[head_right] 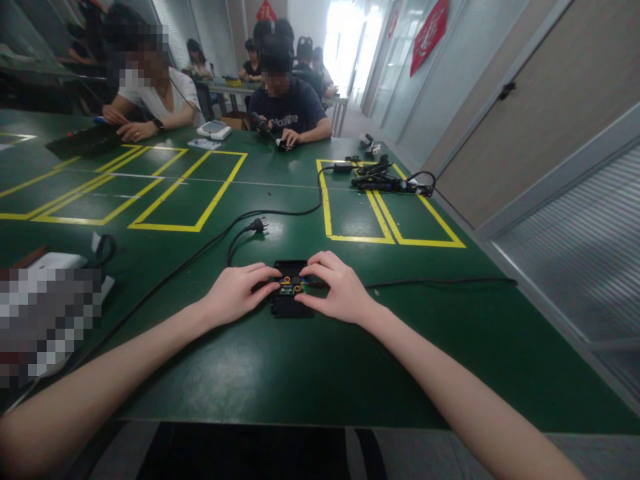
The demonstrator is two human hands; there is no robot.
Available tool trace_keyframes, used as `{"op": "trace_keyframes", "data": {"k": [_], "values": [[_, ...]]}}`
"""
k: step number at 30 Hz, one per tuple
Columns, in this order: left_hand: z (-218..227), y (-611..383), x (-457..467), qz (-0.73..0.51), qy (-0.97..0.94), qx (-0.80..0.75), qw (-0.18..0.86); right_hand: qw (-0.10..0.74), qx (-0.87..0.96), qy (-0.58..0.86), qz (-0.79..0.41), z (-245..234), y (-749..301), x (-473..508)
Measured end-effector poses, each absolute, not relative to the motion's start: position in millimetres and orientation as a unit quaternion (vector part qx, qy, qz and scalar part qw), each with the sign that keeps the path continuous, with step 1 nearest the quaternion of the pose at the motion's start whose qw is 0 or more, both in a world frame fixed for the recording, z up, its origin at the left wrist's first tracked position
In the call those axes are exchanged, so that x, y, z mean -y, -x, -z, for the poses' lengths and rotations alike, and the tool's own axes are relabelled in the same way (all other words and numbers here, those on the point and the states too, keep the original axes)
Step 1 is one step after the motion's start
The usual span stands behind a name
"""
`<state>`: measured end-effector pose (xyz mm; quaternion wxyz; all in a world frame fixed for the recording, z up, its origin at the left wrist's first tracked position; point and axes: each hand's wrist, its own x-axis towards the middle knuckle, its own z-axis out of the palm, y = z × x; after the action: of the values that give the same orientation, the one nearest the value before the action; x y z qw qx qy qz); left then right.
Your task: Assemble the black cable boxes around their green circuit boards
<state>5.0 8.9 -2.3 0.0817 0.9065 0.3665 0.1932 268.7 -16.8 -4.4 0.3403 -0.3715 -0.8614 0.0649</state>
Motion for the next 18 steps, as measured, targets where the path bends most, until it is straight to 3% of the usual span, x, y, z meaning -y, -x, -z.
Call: {"op": "trace_keyframes", "data": {"k": [8,18], "values": [[-3,2,-12,-0.265,-0.903,-0.334,0.054,0.247,0.883,0.383,-0.115,0,-290,11],[-12,6,-2,-0.29,-0.919,-0.213,0.162,0.268,0.893,0.331,-0.148,-10,-293,22]]}}
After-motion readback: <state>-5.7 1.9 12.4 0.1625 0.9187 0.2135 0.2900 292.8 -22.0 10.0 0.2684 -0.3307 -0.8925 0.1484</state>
